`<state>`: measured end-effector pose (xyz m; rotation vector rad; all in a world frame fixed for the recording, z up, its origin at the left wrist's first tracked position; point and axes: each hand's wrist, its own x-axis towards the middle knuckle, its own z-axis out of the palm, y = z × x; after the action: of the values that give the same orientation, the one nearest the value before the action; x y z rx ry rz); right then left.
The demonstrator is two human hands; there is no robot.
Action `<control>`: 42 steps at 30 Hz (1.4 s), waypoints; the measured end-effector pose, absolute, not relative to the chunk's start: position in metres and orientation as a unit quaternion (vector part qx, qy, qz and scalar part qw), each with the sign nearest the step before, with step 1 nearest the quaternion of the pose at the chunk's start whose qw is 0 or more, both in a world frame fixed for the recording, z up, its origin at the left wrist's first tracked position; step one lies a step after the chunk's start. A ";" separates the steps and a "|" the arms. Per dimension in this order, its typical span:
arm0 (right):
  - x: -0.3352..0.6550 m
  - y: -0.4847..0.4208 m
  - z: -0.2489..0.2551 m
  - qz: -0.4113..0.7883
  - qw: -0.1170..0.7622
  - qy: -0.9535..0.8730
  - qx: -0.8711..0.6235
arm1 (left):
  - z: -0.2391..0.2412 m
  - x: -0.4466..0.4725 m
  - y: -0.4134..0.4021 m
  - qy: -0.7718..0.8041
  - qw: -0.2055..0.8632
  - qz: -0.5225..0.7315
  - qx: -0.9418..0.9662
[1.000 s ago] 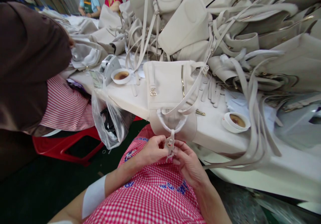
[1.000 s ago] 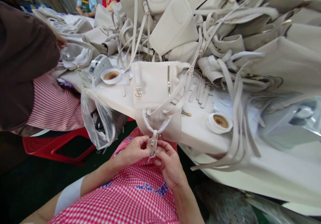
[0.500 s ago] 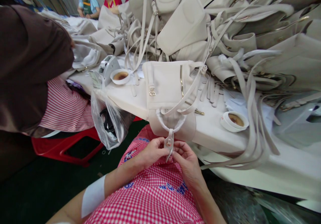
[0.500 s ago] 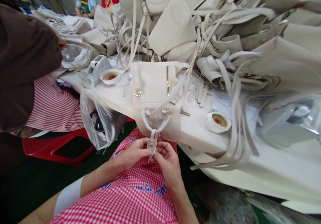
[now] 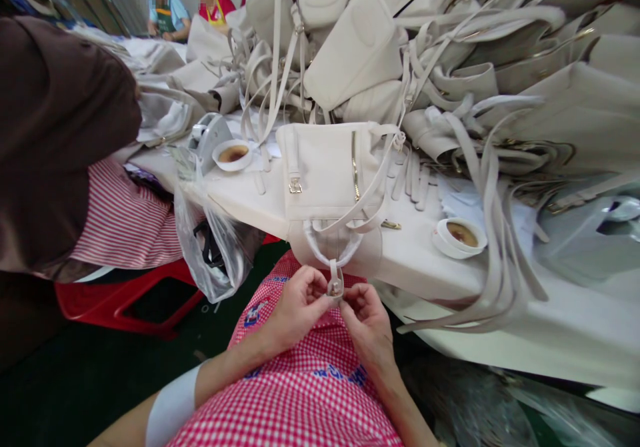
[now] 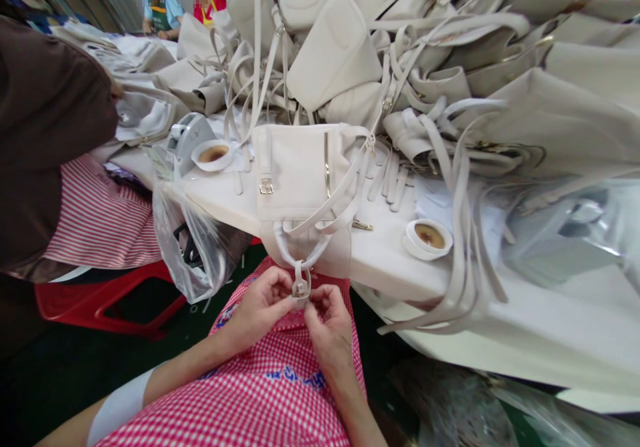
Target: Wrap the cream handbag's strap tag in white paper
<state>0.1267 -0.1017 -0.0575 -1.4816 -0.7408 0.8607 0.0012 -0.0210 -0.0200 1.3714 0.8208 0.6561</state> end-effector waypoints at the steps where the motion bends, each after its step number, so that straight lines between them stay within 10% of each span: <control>1: 0.125 -0.101 -0.057 0.388 0.606 -0.305 -0.624 | -0.019 0.000 -0.023 0.353 0.573 0.313 0.670; 7: 0.120 -0.101 -0.053 0.378 0.603 -0.334 -0.618 | -0.030 -0.010 -0.023 0.283 0.311 0.304 0.855; 17: 0.123 -0.103 -0.041 0.185 0.484 -0.537 -0.665 | -0.021 -0.003 -0.012 0.262 0.262 0.222 0.902; 28: 0.118 -0.122 -0.061 0.449 0.478 -0.421 -0.627 | -0.021 -0.001 -0.008 0.359 0.442 0.307 0.763; 42: 0.125 -0.123 -0.090 0.429 0.375 -0.457 -0.683 | -0.032 0.011 0.003 0.298 0.778 0.190 0.520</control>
<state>0.1246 -0.1227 -0.0897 -1.7497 -1.1694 1.0976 0.0106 0.0030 -0.0319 1.1253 0.6435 0.4102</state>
